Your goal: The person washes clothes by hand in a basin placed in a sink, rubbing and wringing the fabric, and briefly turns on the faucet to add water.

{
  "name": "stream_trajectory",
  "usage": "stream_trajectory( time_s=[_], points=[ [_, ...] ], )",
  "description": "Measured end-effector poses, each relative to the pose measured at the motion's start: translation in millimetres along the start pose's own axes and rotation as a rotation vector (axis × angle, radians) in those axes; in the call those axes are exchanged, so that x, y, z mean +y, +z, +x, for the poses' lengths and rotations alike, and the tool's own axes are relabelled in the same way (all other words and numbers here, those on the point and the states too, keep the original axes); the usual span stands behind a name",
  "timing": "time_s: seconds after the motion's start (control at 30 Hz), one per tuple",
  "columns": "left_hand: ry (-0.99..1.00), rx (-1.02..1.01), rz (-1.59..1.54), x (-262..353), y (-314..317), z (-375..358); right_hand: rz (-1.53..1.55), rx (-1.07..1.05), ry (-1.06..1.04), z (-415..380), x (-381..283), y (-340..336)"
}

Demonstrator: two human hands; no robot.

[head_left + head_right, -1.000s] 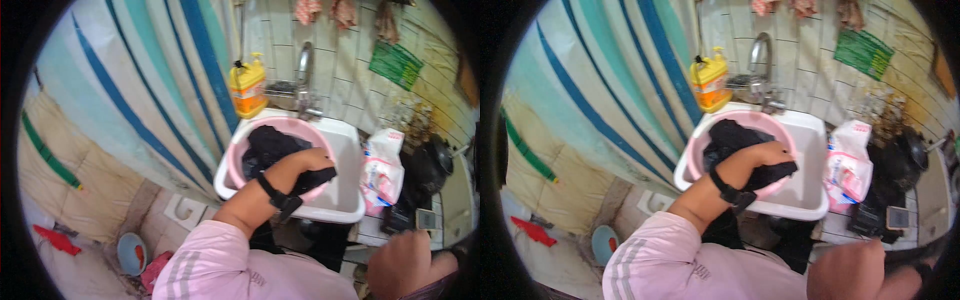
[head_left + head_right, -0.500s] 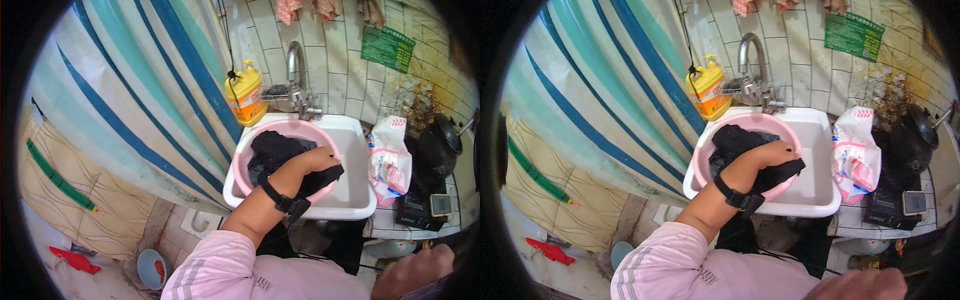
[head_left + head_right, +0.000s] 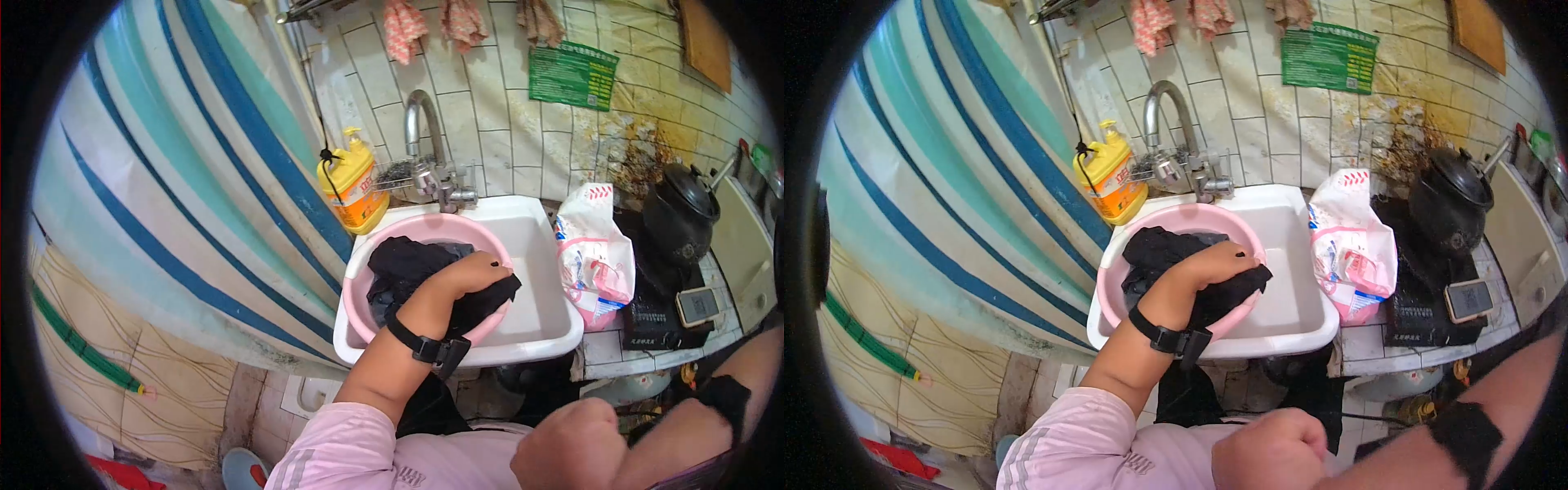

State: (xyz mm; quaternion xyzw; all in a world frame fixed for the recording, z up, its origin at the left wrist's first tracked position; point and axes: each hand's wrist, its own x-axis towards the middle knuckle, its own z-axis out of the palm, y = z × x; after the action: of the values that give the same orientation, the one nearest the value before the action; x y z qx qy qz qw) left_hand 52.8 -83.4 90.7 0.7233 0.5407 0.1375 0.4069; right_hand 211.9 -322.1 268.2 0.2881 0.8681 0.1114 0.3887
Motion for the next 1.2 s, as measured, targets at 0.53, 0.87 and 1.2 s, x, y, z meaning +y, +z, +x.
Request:
stream_trajectory(
  time_s=[0.53, 0.87, 1.2],
  points=[
    [0.149, 0.114, -0.116, -12.8, 7.2, 6.0, 0.375, 0.261, 0.406, 172.5, 140.5, 16.5],
    [-0.005, 0.115, -0.046, 1.5, 6.9, 3.6, 0.25, 0.624, 0.649, 165.6, 218.2, 32.2],
    [-0.157, 0.092, -0.046, 9.0, 4.9, 2.6, 0.368, 0.54, 0.671, 118.5, 218.3, 20.3]
  ],
)
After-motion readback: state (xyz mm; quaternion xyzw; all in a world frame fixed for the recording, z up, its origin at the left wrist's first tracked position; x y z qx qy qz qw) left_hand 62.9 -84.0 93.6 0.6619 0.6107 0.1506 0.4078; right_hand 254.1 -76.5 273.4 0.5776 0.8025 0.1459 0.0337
